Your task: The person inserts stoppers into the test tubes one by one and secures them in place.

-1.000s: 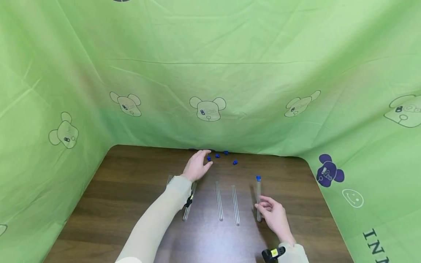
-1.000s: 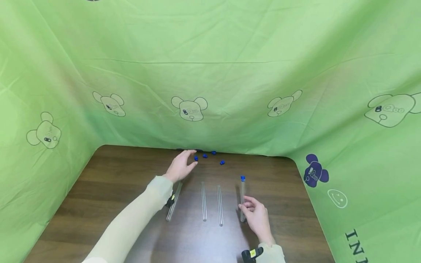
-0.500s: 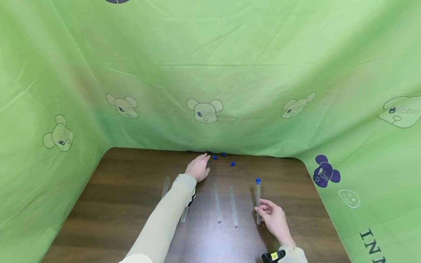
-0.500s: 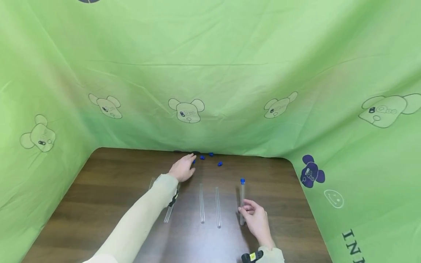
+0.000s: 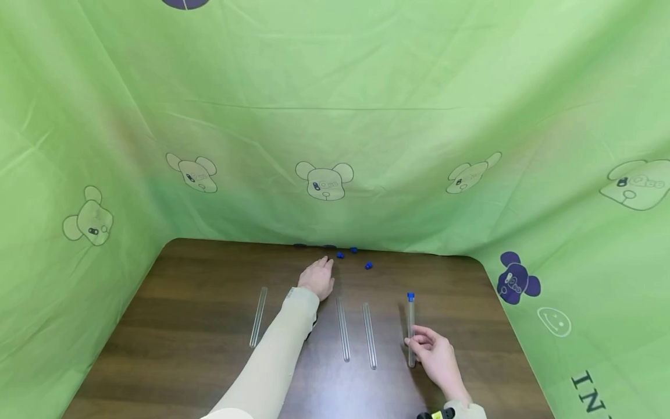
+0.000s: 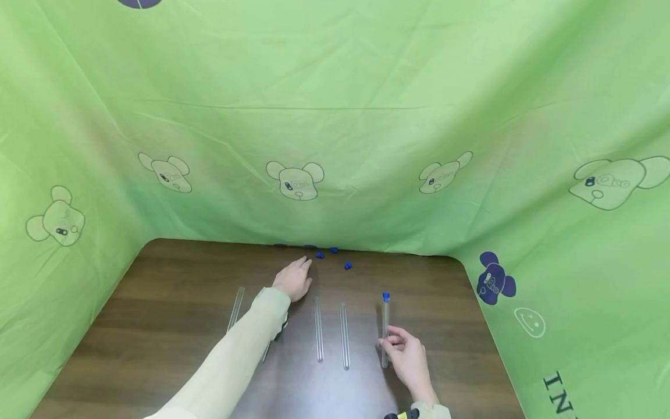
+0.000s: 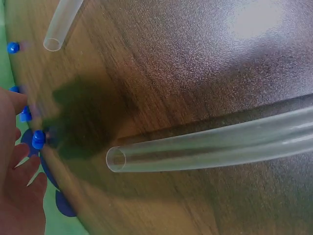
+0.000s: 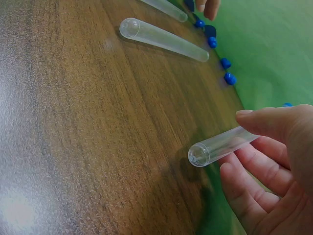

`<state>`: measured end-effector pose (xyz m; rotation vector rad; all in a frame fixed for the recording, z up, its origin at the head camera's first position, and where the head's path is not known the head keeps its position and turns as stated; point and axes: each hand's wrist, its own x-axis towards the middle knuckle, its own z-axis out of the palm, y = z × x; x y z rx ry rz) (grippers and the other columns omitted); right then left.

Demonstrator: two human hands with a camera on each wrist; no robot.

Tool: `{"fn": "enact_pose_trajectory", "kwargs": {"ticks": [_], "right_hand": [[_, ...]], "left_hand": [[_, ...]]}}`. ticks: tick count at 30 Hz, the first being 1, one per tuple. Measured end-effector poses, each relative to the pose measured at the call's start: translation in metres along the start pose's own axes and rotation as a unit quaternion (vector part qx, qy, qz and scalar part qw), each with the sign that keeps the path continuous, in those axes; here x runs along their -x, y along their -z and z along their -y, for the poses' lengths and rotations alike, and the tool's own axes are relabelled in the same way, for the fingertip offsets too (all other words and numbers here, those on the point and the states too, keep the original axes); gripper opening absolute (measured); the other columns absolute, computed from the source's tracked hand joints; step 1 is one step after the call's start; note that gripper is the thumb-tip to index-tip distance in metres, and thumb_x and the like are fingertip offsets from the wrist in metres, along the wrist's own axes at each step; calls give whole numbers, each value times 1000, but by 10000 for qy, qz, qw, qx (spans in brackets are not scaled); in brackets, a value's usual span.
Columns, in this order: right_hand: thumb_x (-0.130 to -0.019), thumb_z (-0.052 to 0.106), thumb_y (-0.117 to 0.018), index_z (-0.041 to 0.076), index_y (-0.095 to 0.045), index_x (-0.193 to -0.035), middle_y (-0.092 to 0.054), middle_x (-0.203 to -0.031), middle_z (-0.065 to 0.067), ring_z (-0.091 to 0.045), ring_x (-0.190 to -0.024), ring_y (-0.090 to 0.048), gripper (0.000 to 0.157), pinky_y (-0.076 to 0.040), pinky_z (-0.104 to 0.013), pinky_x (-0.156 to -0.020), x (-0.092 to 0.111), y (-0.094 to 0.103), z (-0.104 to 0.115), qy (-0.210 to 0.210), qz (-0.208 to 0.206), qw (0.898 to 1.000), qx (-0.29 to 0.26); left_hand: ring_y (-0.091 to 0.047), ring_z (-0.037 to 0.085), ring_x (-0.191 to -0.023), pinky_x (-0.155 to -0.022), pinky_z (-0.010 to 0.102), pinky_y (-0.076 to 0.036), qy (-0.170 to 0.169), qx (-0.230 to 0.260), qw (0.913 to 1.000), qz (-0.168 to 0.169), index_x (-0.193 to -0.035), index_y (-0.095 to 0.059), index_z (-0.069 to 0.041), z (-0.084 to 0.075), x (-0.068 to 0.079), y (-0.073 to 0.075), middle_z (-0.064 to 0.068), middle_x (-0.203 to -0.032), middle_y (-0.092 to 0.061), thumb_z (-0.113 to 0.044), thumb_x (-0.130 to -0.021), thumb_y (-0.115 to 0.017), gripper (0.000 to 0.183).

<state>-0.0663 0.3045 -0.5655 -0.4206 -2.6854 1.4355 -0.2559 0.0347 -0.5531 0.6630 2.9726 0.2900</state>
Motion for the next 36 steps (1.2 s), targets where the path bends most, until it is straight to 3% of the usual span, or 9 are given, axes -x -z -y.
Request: {"fn": "enact_pose_trajectory", "kwargs": {"ticks": [5,13,21,25,32,36], "right_hand": [[-87,9,-80,-3,-71,-118,-71,-84,-3,-10,-69,-67,35,-51,-24,-61,4,0,-2,39,-48,9996,277],[-79,6,-85,-2,-75,-108,-62,-70,5,-5,-56,-56,32,-46,-24,-55,7,0,-2,483,-62,9943,953],[-77,4,-86,-1,-75,-108,-61,-69,6,-5,-55,-57,34,-47,-25,-57,11,-3,-4,554,82,9936,985],[-77,5,-87,-1,-75,-109,-62,-69,6,-6,-55,-57,35,-47,-25,-57,11,-3,-3,518,93,9934,1015],[-75,4,-87,-2,-74,-108,-62,-68,5,-7,-55,-58,36,-48,-25,-57,11,-3,1,573,59,9940,930],[-75,3,-87,-2,-74,-108,-62,-68,5,-7,-56,-58,35,-48,-25,-57,10,-3,3,584,12,9939,932]], "left_hand": [[-42,29,-141,-114,37,-34,-39,146,9998,101,-152,-45,-3,-5,5,-6,14,-157,-41,-24,-102,-61,56],[-42,28,-141,-114,36,-33,-20,84,10000,-33,-152,-45,-4,-3,5,-17,13,-157,-41,-24,-102,-60,56],[-40,31,-142,-113,39,-35,-92,152,9996,-211,-150,-47,-2,2,3,-20,16,-157,-40,-22,-100,-64,56],[-38,31,-143,-113,41,-36,-135,206,9991,-351,-150,-46,-2,1,5,-15,15,-159,-37,-20,-98,-66,58],[-43,31,-139,-107,40,-42,97,91,9999,-37,-151,-44,-3,0,-1,-12,17,-156,-38,-21,-97,-68,63],[-54,32,-122,-94,41,-51,47,24,9991,-432,-144,-51,-1,1,-6,-14,17,-139,-48,-18,-92,-73,59]]}}
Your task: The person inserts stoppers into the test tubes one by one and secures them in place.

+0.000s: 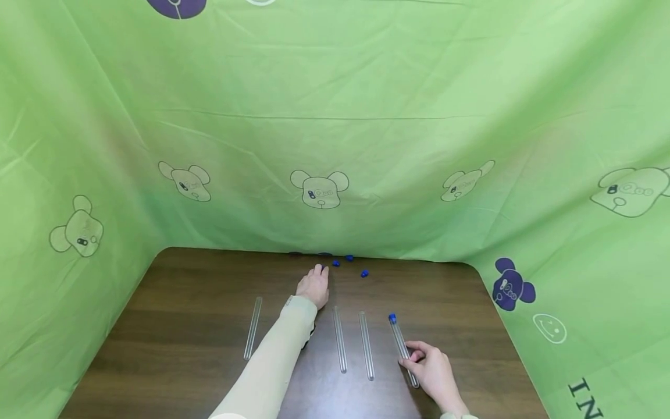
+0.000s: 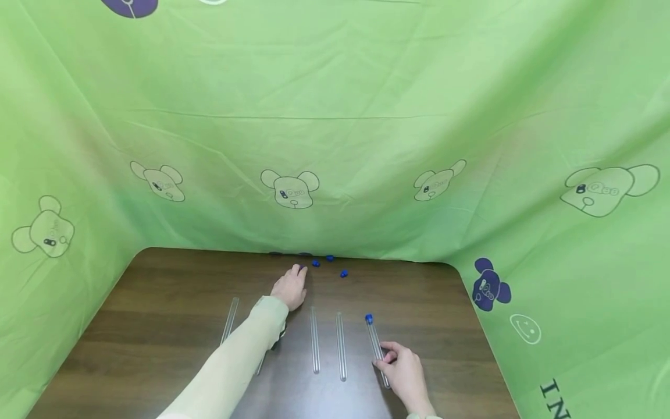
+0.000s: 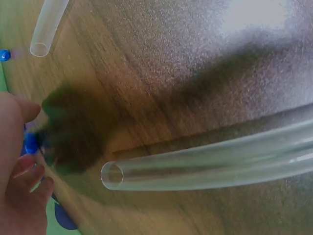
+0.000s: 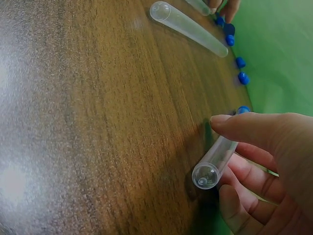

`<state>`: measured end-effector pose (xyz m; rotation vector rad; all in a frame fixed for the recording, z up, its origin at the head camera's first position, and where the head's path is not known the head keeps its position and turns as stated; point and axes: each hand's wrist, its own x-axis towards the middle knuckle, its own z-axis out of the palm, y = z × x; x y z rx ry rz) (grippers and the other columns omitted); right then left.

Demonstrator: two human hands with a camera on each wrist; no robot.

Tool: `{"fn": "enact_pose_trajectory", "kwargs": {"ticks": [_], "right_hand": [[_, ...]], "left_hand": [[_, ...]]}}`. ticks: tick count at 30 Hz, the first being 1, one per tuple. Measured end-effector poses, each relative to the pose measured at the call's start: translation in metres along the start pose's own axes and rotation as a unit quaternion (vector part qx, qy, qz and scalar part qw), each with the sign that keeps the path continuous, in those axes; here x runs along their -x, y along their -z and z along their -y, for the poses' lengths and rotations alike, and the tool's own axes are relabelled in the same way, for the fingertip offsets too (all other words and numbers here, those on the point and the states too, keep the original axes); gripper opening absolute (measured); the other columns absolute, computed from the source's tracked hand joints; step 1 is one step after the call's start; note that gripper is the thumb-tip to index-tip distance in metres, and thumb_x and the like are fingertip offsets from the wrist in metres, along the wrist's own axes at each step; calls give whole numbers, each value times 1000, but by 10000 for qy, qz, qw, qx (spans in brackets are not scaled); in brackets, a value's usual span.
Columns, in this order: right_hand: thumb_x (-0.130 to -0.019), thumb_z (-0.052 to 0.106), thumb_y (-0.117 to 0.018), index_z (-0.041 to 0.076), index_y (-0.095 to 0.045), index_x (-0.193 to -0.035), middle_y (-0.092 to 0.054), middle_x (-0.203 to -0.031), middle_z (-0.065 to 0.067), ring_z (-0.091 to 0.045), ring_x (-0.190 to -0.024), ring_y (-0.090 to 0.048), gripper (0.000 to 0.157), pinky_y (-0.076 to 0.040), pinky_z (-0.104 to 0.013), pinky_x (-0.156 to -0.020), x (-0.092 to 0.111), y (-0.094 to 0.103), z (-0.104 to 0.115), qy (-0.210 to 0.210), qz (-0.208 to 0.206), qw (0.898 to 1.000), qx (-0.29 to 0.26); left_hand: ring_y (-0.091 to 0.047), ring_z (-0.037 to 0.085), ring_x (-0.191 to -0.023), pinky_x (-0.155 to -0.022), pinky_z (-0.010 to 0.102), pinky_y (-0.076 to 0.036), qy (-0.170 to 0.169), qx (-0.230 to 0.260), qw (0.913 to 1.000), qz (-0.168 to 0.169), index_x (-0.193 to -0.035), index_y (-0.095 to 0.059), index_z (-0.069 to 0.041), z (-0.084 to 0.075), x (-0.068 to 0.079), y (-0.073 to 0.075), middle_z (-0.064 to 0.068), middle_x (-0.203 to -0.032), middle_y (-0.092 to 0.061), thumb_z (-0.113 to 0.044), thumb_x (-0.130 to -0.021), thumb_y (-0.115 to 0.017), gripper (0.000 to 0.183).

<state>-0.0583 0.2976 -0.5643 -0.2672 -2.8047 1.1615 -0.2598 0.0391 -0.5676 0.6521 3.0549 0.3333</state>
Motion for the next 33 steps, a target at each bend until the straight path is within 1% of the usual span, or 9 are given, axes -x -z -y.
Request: {"fn": "enact_pose_trajectory", "kwargs": {"ticks": [2,4,9,14,16,20,26,29,33], "right_hand": [[-75,3,-86,-2,-74,-107,-62,-68,5,-8,-56,-59,35,-48,-25,-57,0,-1,1,-10,-9,10000,12],[-75,2,-86,-3,-74,-107,-62,-69,5,-8,-56,-59,35,-48,-24,-57,0,-1,1,-3,-14,10000,15],[-76,2,-86,-4,-73,-107,-61,-69,4,-9,-56,-59,34,-48,-24,-56,0,-1,0,-10,-13,10000,-51],[-75,3,-87,-3,-74,-107,-61,-69,4,-8,-56,-59,35,-48,-24,-56,-1,-2,-2,-50,-57,9999,-122],[-75,3,-87,-3,-74,-107,-61,-69,4,-8,-56,-59,35,-48,-24,-57,-1,-3,-3,-45,-78,9999,-113],[-75,5,-87,-2,-74,-108,-61,-69,5,-7,-58,-59,36,-48,-24,-59,-1,-3,-4,-59,-103,9999,-46],[-75,8,-88,-1,-75,-109,-61,-70,5,-6,-58,-58,38,-47,-25,-61,-1,-3,-5,-130,-100,9998,71],[-75,9,-89,0,-75,-109,-61,-70,5,-6,-58,-57,38,-46,-25,-61,-1,-3,-5,-160,-106,9998,64],[-75,10,-89,0,-75,-109,-60,-69,6,-6,-58,-56,38,-45,-25,-61,-1,-4,-6,-166,-148,9998,16]], "left_hand": [[-56,32,-116,-89,41,-53,-51,-25,9999,-161,-141,-54,-1,1,-1,-2,15,-133,-49,-17,-91,-73,56],[-56,32,-115,-88,40,-54,-108,-36,9997,-225,-141,-55,-2,1,-1,-4,15,-136,-48,-14,-92,-70,52],[-54,31,-124,-94,39,-52,-276,-22,9996,-23,-141,-57,-4,-1,-1,-6,11,-146,-49,-8,-97,-63,45],[-59,27,-111,-83,37,-57,-341,-35,9994,39,-127,-71,-8,-4,0,-1,8,-123,-62,-3,-91,-71,36],[-59,27,-107,-78,38,-58,-315,-1,9995,24,-122,-74,-10,-5,1,2,7,-116,-63,-1,-88,-74,35],[-59,26,-107,-77,38,-58,-238,45,9997,43,-118,-76,-11,-4,2,3,7,-115,-63,1,-87,-74,34],[-60,30,-104,-77,41,-58,150,270,9993,-227,-114,-71,-5,1,6,2,12,-112,-62,-7,-86,-76,28],[-62,32,-101,-77,44,-58,366,391,9982,-258,-111,-70,-3,3,8,2,13,-109,-63,-10,-86,-77,27],[-65,33,-96,-75,45,-58,417,462,9976,-319,-105,-71,-3,5,10,1,13,-102,-65,-7,-87,-75,19]]}}
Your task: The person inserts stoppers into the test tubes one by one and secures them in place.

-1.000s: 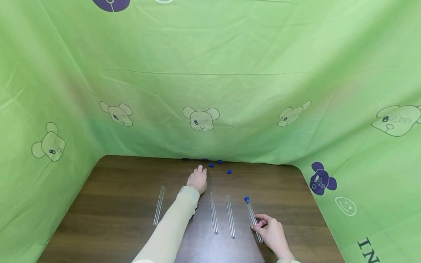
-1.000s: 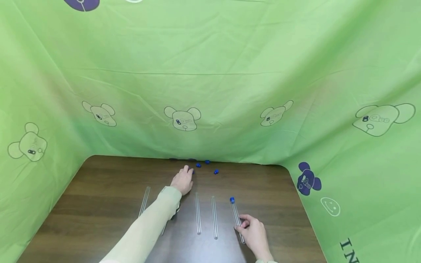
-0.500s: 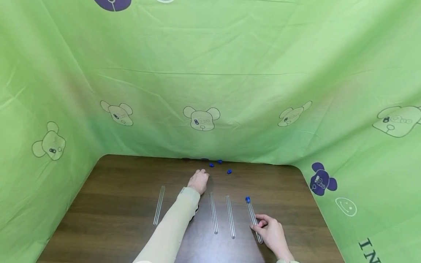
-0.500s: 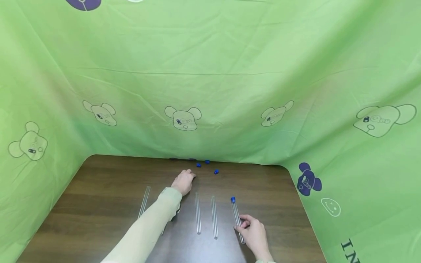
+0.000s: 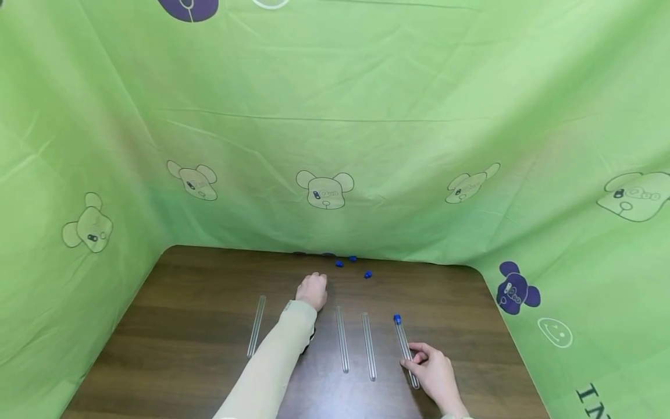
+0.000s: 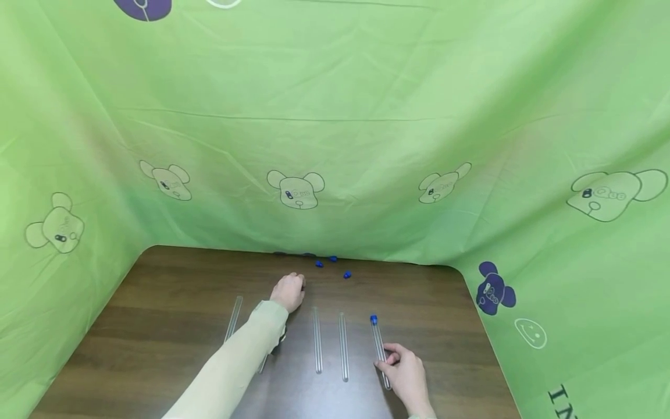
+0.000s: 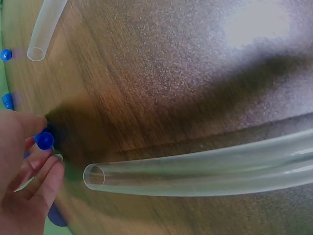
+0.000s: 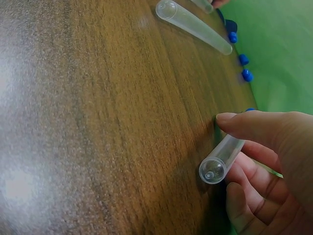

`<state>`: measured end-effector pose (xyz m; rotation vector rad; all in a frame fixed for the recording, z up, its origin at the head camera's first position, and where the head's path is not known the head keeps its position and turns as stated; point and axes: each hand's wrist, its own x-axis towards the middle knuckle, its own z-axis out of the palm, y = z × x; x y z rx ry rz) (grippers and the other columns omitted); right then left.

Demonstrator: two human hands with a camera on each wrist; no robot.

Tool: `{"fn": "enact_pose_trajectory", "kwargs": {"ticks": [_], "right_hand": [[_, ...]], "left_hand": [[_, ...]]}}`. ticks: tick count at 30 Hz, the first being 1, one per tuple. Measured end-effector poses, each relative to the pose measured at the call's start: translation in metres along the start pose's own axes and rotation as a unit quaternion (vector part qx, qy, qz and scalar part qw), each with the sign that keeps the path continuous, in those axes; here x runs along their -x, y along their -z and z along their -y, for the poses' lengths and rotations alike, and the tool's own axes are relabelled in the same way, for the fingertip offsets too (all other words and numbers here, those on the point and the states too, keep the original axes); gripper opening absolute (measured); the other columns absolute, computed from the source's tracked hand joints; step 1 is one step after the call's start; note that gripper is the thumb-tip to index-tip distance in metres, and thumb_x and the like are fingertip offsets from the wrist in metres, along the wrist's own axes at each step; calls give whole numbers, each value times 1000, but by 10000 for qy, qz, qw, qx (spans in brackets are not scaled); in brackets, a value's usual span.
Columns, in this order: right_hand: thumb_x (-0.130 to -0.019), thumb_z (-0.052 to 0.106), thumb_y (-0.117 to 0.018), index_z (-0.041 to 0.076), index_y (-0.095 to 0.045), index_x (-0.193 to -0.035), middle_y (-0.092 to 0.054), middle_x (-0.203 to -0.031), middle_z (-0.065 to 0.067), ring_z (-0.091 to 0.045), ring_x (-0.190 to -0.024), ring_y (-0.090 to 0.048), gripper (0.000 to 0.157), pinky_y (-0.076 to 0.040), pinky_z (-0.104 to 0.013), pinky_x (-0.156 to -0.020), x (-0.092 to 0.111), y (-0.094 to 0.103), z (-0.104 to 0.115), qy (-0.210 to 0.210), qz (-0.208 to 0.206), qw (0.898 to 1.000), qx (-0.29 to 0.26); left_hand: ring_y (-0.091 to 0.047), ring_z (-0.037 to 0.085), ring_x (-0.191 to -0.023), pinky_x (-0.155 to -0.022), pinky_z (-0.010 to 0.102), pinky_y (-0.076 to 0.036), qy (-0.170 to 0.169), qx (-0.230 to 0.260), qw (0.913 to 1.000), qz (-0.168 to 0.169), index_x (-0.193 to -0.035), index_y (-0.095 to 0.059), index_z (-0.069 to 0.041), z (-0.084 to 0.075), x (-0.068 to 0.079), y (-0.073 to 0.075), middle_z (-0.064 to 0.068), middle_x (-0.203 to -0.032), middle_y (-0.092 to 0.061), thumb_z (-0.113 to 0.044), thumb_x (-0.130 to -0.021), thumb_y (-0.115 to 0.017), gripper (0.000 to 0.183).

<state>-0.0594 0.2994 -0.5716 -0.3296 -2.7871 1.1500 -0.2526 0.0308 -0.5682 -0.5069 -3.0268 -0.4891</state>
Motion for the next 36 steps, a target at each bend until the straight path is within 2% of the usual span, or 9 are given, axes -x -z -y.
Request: {"fn": "enact_pose_trajectory", "kwargs": {"ticks": [5,10,17,21,26,30,36], "right_hand": [[-74,10,-89,1,-76,-108,-59,-68,7,-5,-58,-55,37,-45,-25,-60,2,-2,-2,18,-39,10000,-39],[-74,8,-89,0,-75,-107,-59,-68,6,-6,-58,-56,37,-46,-25,-60,2,-2,-3,0,-46,10000,-50],[-75,10,-88,1,-74,-111,-60,-70,5,-8,-61,-57,40,-46,-25,-62,-1,-2,-5,-146,65,9999,-29],[-76,12,-89,0,-73,-113,-60,-70,4,-8,-61,-58,42,-46,-25,-61,-1,-2,-5,-152,76,9998,-43],[-77,13,-89,-1,-72,-114,-60,-71,4,-8,-61,-58,43,-46,-25,-60,-1,-1,-3,-51,36,10000,-32],[-78,14,-88,-1,-73,-114,-60,-71,4,-7,-61,-59,41,-47,-24,-60,-2,-1,-3,-35,22,10000,-41],[-80,16,-87,-1,-73,-113,-61,-71,4,-7,-62,-59,40,-47,-24,-61,-2,0,-2,-26,-10,10000,-56]], "left_hand": [[-66,31,-91,-71,44,-59,-2,21,10000,-95,-98,-72,-3,2,4,-2,11,-97,-63,-8,-88,-76,12],[-65,30,-91,-71,43,-59,94,100,9999,-44,-95,-74,-2,3,5,-3,11,-95,-61,-13,-92,-75,11],[-65,30,-92,-75,41,-58,-52,150,9997,-189,-93,-77,-6,4,7,7,10,-92,-62,-13,-92,-75,8],[-66,29,-95,-79,40,-57,35,472,9987,-164,-99,-79,-9,4,8,9,8,-96,-65,-13,-92,-75,9],[-67,28,-94,-81,38,-55,50,1042,9937,-401,-98,-79,-9,4,9,10,8,-97,-68,-12,-91,-77,8],[-67,28,-94,-83,38,-54,-58,1164,9915,-571,-98,-79,-9,6,8,9,8,-96,-69,-12,-91,-77,8],[-69,26,-96,-83,40,-54,-20,1543,9864,-574,-101,-78,-9,10,6,9,6,-98,-74,-11,-91,-76,10]]}}
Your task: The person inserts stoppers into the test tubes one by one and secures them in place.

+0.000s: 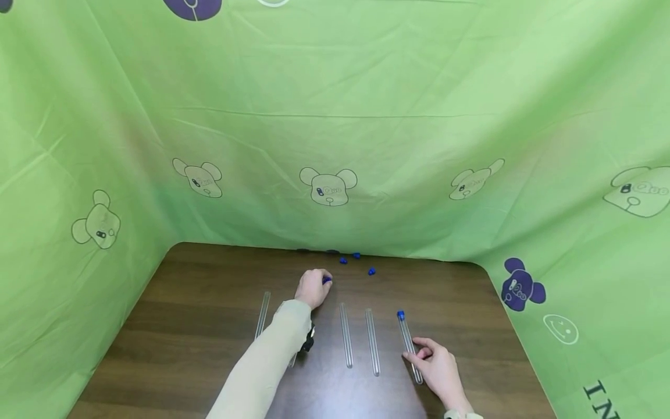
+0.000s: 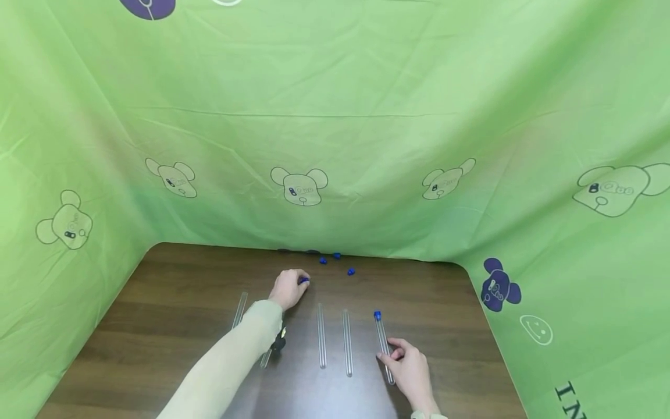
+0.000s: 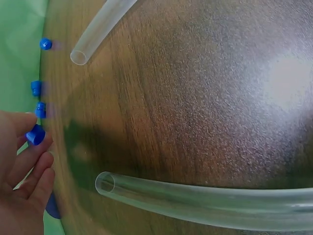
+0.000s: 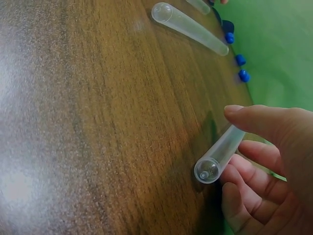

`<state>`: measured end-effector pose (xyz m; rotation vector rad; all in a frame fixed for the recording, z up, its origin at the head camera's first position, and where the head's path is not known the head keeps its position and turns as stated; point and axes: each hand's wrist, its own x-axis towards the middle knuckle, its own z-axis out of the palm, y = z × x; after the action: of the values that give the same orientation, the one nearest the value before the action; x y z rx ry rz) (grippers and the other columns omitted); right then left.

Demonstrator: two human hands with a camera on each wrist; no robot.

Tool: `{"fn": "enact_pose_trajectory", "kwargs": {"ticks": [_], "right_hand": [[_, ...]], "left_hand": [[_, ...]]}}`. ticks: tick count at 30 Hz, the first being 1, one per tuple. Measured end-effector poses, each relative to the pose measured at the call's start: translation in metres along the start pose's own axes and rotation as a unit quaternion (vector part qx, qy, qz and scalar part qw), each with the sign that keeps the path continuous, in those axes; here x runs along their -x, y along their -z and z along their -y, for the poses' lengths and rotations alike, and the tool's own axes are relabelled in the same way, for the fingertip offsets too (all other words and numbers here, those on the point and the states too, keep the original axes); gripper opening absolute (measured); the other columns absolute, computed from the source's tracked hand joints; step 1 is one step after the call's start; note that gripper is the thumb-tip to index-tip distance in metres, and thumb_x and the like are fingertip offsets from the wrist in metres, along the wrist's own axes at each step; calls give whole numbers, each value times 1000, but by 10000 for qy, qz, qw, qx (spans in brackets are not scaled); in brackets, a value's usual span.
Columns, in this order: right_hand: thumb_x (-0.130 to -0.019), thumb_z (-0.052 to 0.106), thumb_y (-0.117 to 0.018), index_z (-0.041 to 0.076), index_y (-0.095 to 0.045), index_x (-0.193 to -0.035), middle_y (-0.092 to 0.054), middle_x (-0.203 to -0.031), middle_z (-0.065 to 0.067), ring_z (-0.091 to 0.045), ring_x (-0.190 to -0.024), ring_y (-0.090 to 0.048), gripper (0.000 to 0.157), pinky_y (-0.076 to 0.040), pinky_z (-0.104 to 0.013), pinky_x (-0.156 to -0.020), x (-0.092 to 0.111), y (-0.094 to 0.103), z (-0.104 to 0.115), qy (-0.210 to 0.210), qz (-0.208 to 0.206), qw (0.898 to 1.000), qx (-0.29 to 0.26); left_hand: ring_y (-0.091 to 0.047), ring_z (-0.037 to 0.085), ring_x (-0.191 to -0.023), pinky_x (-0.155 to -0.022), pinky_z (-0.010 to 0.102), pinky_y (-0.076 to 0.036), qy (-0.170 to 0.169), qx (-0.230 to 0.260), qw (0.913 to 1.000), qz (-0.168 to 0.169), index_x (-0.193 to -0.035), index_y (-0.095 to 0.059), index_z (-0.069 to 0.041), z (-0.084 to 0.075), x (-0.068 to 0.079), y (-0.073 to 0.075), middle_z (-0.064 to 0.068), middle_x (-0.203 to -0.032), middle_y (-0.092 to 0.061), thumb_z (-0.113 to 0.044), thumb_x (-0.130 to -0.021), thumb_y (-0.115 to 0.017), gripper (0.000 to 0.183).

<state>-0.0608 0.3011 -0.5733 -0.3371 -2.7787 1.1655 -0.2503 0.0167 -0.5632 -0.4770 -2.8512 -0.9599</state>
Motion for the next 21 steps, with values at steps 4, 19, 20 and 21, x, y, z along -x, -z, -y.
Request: {"fn": "enact_pose_trajectory", "kwargs": {"ticks": [4,19,20,21], "right_hand": [[-81,18,-87,0,-73,-114,-62,-74,3,-8,-64,-62,40,-49,-25,-62,0,1,1,-10,-29,10000,-4],[-82,19,-86,-1,-74,-113,-70,-87,-3,-16,-73,-69,40,-53,-29,-68,1,4,2,179,-212,9994,227],[-82,19,-86,-1,-73,-113,-70,-87,-4,-17,-73,-69,40,-53,-30,-68,0,4,2,216,-219,9992,242],[-82,19,-86,-2,-73,-113,-70,-88,-4,-17,-73,-69,40,-53,-30,-68,0,4,2,233,-229,9992,250]], "left_hand": [[-70,25,-95,-82,40,-55,8,137,9999,-76,-103,-78,-9,4,1,0,6,-97,-75,-12,-92,-76,11],[-67,28,-97,-86,42,-53,-180,208,9990,-356,-105,-76,-8,8,13,3,7,-99,-72,-15,-97,-70,12],[-67,28,-98,-87,42,-53,-166,274,9988,-364,-106,-75,-8,8,13,3,8,-100,-72,-14,-97,-71,12],[-67,28,-98,-87,42,-53,-137,327,9987,-379,-107,-74,-8,8,13,3,8,-102,-73,-14,-96,-71,13]]}}
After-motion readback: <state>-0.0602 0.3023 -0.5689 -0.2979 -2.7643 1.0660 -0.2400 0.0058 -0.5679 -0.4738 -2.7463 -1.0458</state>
